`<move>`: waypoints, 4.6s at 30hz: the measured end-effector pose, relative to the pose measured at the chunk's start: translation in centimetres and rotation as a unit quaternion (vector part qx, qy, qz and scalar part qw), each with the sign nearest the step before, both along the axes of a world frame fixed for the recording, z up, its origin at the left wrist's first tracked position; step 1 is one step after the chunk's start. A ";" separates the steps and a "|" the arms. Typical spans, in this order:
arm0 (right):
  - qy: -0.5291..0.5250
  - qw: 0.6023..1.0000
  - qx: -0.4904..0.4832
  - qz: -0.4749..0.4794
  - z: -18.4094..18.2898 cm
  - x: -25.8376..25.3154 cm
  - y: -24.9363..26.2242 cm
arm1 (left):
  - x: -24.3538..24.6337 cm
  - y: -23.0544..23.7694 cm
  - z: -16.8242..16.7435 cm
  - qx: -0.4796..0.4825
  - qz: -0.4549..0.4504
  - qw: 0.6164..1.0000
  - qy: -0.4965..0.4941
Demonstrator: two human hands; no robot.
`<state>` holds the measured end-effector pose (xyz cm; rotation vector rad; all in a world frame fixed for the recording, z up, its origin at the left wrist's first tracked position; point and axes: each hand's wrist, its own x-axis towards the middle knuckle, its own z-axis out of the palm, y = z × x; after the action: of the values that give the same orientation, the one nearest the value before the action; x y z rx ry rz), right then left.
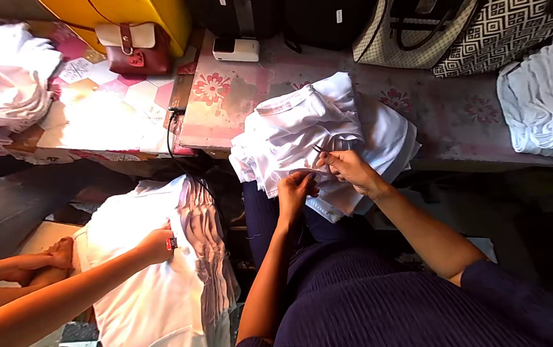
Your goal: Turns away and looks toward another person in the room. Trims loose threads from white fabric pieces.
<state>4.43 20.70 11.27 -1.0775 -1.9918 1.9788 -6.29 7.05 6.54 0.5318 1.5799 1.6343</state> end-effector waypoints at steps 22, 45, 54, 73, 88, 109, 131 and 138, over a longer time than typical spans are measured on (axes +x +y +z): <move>-0.112 0.985 0.112 0.069 -0.3 0.5 -1.1 | 0.3 -1.1 0.1 -0.010 -0.005 0.999 0.050; 0.068 0.940 0.331 0.047 -1.3 2.7 -1.7 | -4.0 -9.3 -2.6 -0.050 0.162 0.983 -0.063; 0.027 0.806 0.592 0.012 -3.0 -1.5 -2.6 | -6.8 -8.9 -2.6 -0.303 0.244 0.844 0.370; 0.058 0.990 -0.125 -0.035 1.4 -4.2 1.2 | -1.5 -2.7 2.6 -0.033 0.052 0.898 0.436; 0.089 0.973 -0.202 -0.059 2.2 -3.7 0.9 | -1.4 0.5 3.0 0.035 0.046 0.979 0.197; 0.031 0.904 0.422 -0.061 -0.1 -15.1 9.4 | -12.8 -1.2 3.0 0.092 0.312 0.864 0.385; 0.063 0.936 0.346 -0.029 -6.8 3.8 0.3 | -12.6 4.2 -0.3 -0.115 0.175 0.843 0.496; 0.026 0.980 0.189 -0.060 -6.8 2.6 1.6 | -10.1 5.6 0.9 -0.079 0.116 0.853 0.504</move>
<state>7.03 22.27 4.46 -1.0111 -2.1040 1.4708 -16.35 12.70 7.42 1.2869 2.5838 1.4152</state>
